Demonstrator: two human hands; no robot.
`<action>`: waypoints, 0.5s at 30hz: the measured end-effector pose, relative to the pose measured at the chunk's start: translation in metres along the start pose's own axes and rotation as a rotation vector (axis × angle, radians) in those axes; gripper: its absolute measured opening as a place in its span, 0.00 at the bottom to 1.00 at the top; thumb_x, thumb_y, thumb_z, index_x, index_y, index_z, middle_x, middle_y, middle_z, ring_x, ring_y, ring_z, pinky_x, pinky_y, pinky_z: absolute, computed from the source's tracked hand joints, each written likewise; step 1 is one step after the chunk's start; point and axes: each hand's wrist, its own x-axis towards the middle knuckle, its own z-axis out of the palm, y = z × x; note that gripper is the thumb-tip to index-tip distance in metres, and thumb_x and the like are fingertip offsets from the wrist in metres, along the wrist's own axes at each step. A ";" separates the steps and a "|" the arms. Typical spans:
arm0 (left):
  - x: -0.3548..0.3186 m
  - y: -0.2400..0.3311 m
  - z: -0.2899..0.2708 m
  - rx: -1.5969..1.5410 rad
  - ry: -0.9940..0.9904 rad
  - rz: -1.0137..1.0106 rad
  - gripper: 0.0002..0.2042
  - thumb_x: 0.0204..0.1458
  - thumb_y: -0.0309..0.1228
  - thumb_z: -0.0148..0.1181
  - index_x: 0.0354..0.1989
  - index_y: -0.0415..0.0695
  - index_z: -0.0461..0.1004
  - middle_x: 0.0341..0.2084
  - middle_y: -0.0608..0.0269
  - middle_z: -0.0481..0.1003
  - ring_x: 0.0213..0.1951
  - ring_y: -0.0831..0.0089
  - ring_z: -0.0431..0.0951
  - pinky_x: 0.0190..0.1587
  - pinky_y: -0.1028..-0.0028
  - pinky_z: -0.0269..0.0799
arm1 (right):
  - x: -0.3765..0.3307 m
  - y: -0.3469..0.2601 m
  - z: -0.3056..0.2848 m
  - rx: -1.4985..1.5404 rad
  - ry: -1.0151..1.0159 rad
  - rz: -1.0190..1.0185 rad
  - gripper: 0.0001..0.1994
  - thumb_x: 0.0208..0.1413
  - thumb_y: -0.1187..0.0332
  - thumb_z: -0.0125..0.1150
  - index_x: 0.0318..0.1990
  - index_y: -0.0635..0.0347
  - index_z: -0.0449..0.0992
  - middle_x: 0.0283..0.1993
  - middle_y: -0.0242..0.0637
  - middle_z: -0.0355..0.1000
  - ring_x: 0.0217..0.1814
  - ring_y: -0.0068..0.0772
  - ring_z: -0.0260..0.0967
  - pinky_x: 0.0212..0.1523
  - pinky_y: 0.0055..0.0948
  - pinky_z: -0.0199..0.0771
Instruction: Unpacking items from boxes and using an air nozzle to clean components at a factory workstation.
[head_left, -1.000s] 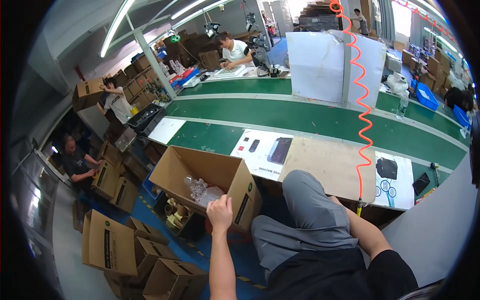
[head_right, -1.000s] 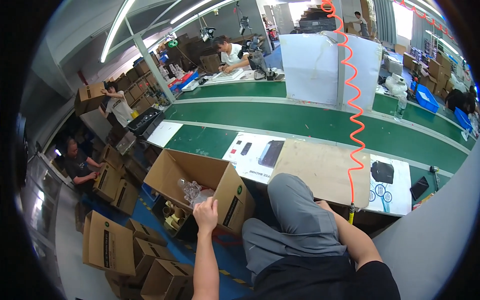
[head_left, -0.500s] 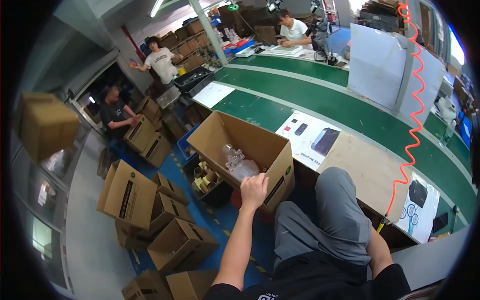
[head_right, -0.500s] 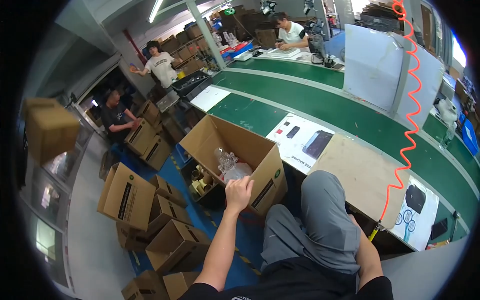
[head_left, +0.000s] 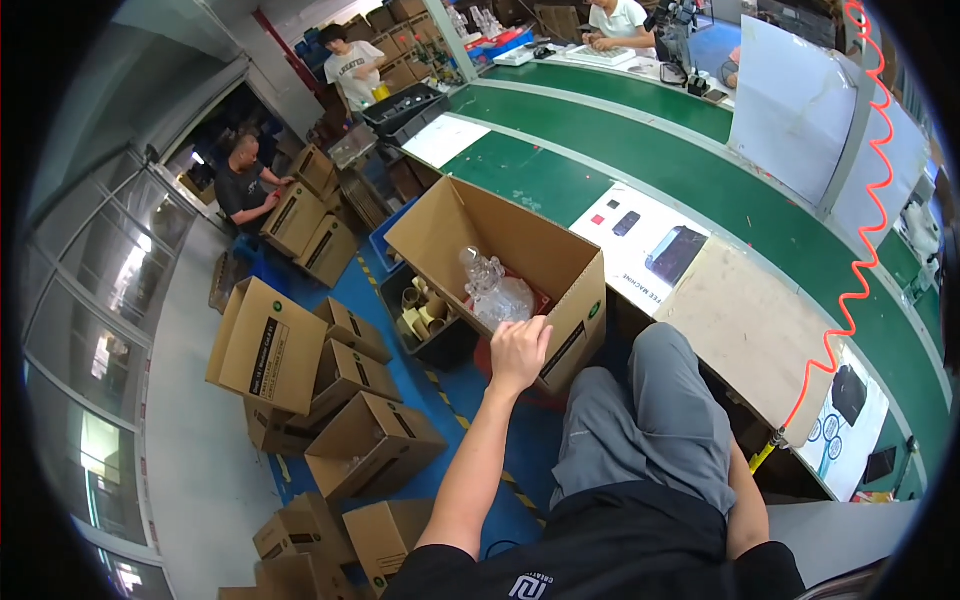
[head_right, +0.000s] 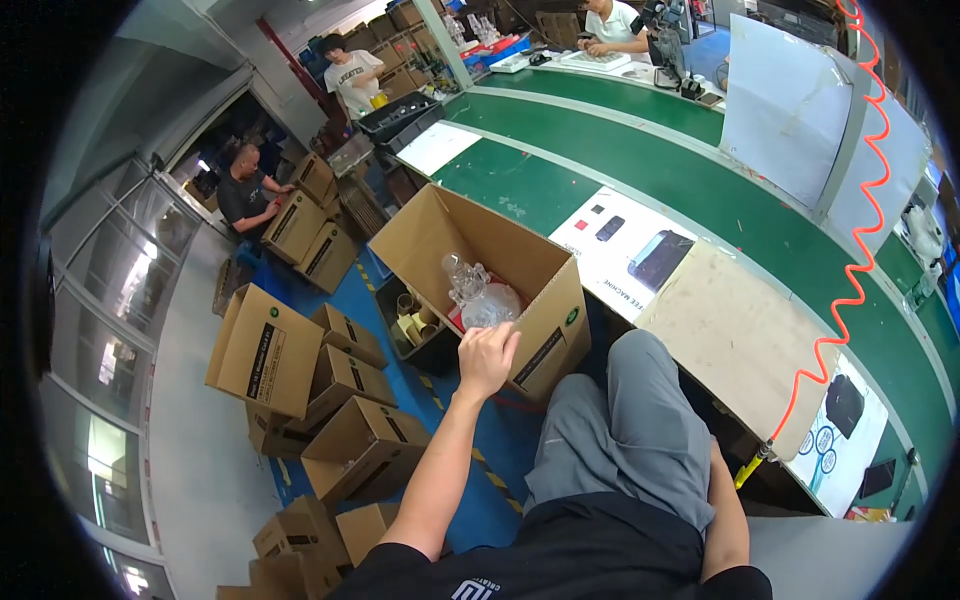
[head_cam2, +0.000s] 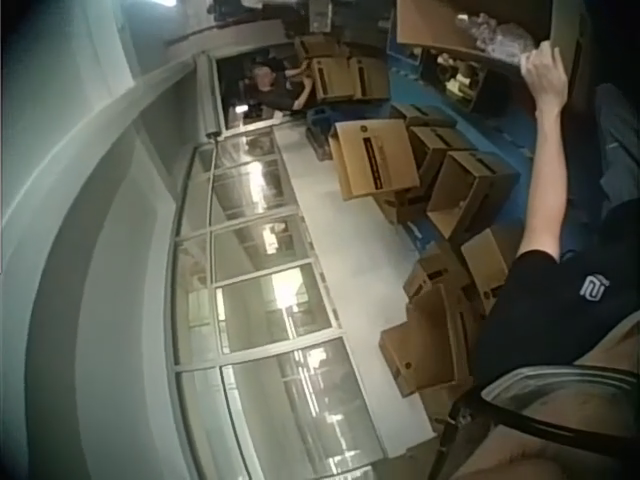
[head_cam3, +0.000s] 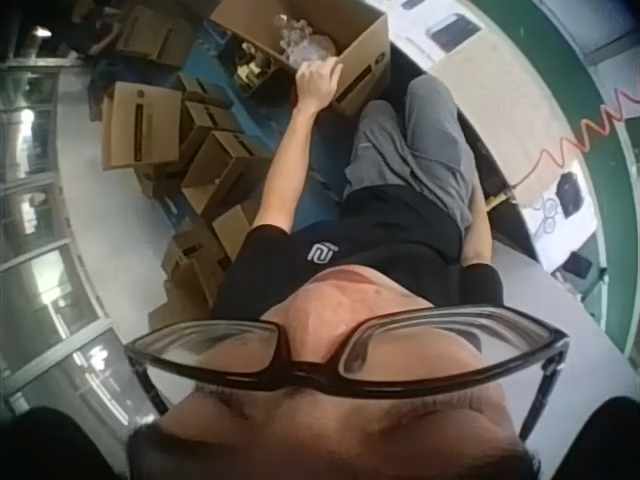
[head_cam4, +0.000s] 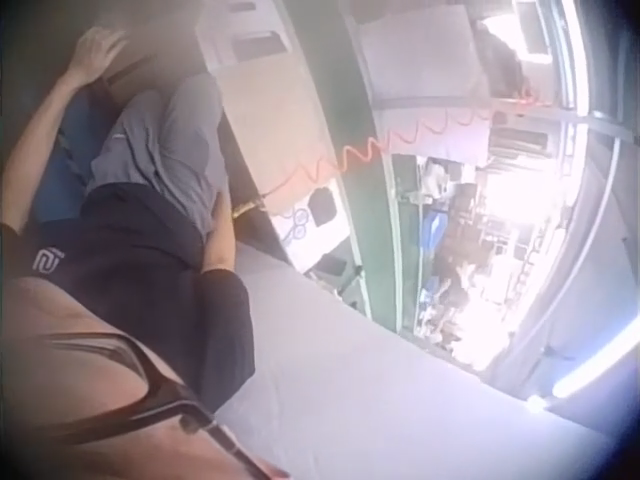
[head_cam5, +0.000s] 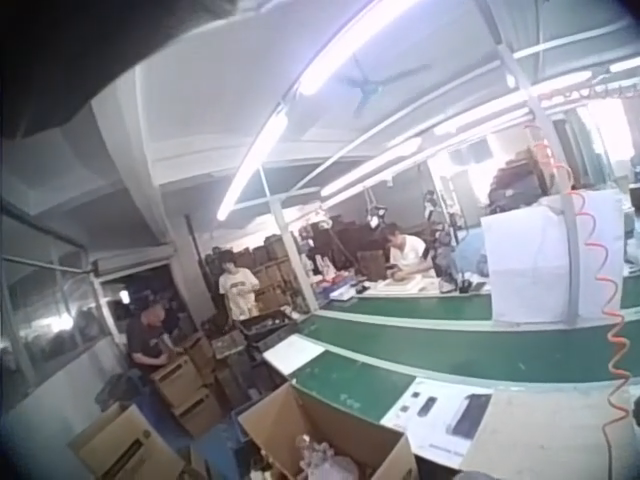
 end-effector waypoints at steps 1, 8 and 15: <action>0.000 -0.001 0.000 -0.013 0.021 0.005 0.07 0.56 0.33 0.59 0.32 0.43 0.75 0.20 0.56 0.75 0.27 0.58 0.77 0.38 0.62 0.68 | -0.007 0.002 -0.001 0.005 0.008 0.014 0.19 0.60 0.63 0.59 0.51 0.71 0.78 0.48 0.40 0.78 0.47 0.28 0.74 0.49 0.32 0.74; 0.009 -0.001 0.002 0.013 -0.004 0.010 0.07 0.55 0.33 0.60 0.34 0.43 0.76 0.22 0.56 0.76 0.28 0.56 0.77 0.39 0.62 0.68 | -0.046 0.054 -0.034 -0.335 0.124 -0.075 0.16 0.58 0.66 0.56 0.48 0.70 0.77 0.41 0.43 0.80 0.46 0.27 0.73 0.47 0.33 0.73; 0.004 -0.004 0.003 0.096 0.000 -0.004 0.06 0.56 0.32 0.59 0.36 0.43 0.77 0.21 0.56 0.74 0.29 0.55 0.75 0.39 0.62 0.68 | -0.107 -0.107 -0.015 -0.830 0.198 -0.301 0.14 0.63 0.68 0.51 0.50 0.66 0.75 0.43 0.48 0.78 0.47 0.47 0.75 0.51 0.36 0.73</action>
